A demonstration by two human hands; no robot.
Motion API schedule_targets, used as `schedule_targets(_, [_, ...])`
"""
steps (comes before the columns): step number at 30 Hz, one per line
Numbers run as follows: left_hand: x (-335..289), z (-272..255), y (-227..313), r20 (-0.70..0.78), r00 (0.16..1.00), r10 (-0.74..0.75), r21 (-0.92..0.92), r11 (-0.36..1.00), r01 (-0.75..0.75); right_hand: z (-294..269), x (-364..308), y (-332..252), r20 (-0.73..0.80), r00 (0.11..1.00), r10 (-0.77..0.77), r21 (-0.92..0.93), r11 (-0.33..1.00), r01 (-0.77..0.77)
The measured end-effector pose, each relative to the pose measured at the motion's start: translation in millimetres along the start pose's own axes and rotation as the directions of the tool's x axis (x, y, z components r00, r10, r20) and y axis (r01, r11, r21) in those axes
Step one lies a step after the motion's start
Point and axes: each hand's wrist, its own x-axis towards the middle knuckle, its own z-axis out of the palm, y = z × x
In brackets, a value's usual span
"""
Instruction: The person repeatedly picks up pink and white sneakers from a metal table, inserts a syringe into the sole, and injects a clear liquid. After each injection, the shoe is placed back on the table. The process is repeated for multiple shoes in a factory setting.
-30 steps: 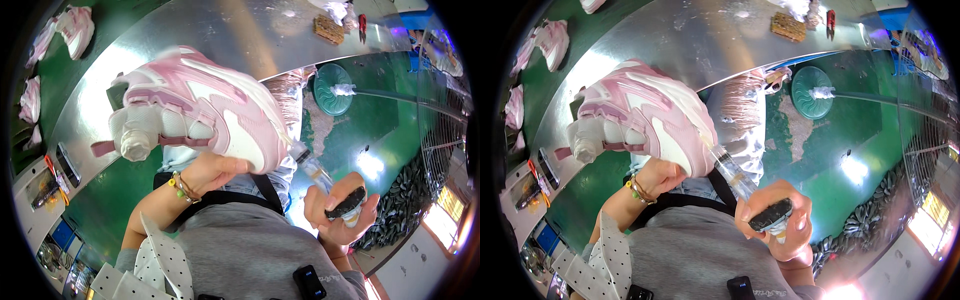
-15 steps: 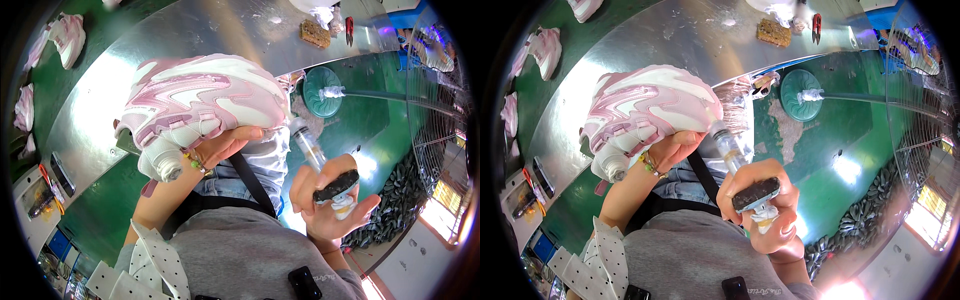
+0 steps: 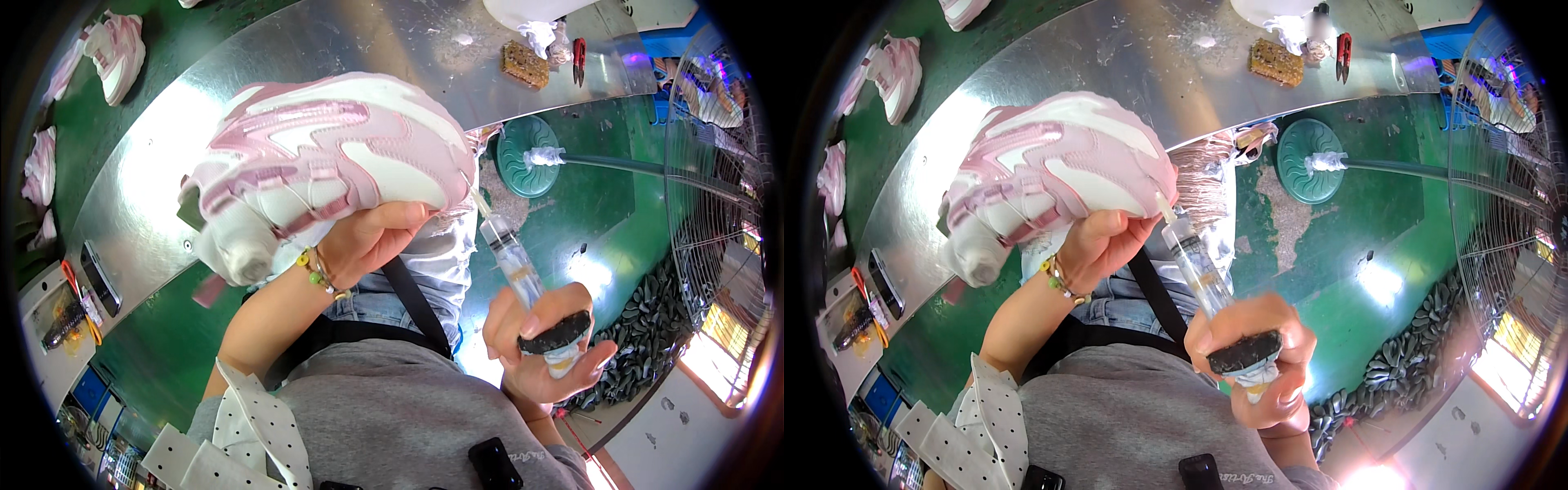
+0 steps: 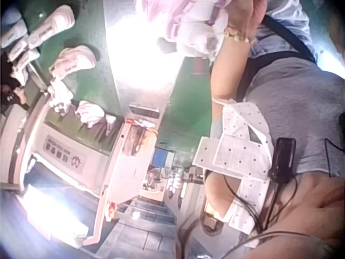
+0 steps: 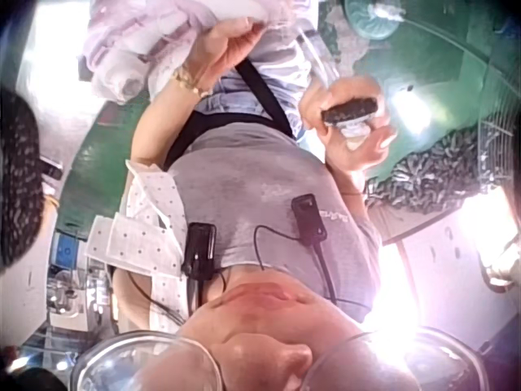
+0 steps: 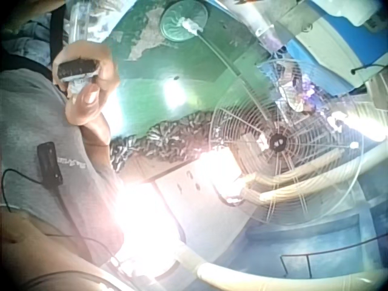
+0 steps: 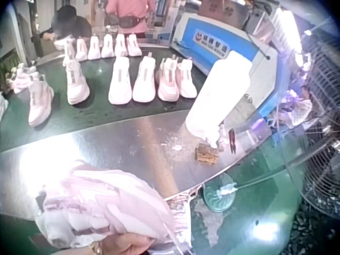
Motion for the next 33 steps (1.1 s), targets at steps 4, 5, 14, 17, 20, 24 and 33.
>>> schedule_targets(4, [-7, 28, 10, -0.129, 0.991, -0.021, -0.128, 0.992, 0.005, 0, 6, 4, 0.12, 0.983, -0.139, -0.139, 0.978, 0.155])
schedule_targets(5, [-8, 35, 12, -0.163, 0.986, -0.023, -0.148, 0.989, -0.001, 0, 8, 7, 0.153, 0.973, -0.175, -0.159, 0.967, 0.199])
schedule_targets(14, [-2, 78, 28, -0.34, 0.94, 0.022, -0.111, 0.992, -0.064, 6, 21, 17, 0.36, 0.855, -0.373, -0.282, 0.83, 0.481])
schedule_targets(17, [-10, 66, 27, -0.295, 0.955, 0.015, -0.086, 0.995, -0.042, -2, 27, 7, 0.345, 0.845, -0.409, -0.34, 0.785, 0.518])
schedule_targets(20, [-24, 54, 27, -0.249, 0.968, -0.045, -0.084, 0.996, 0.025, 2, 46, 4, 0.303, 0.801, -0.517, -0.401, 0.693, 0.599])
schedule_targets(24, [-44, 29, 24, -0.049, 0.995, -0.085, -0.07, 0.994, 0.081, -2, 92, 14, 0.502, 0.707, -0.498, -0.48, 0.518, 0.707])
schedule_targets(33, [-47, 13, 21, -0.059, 0.984, -0.17, 0.039, 0.984, 0.173, 27, 76, 9, 0.653, 0.618, -0.438, -0.737, -0.18, 0.651])
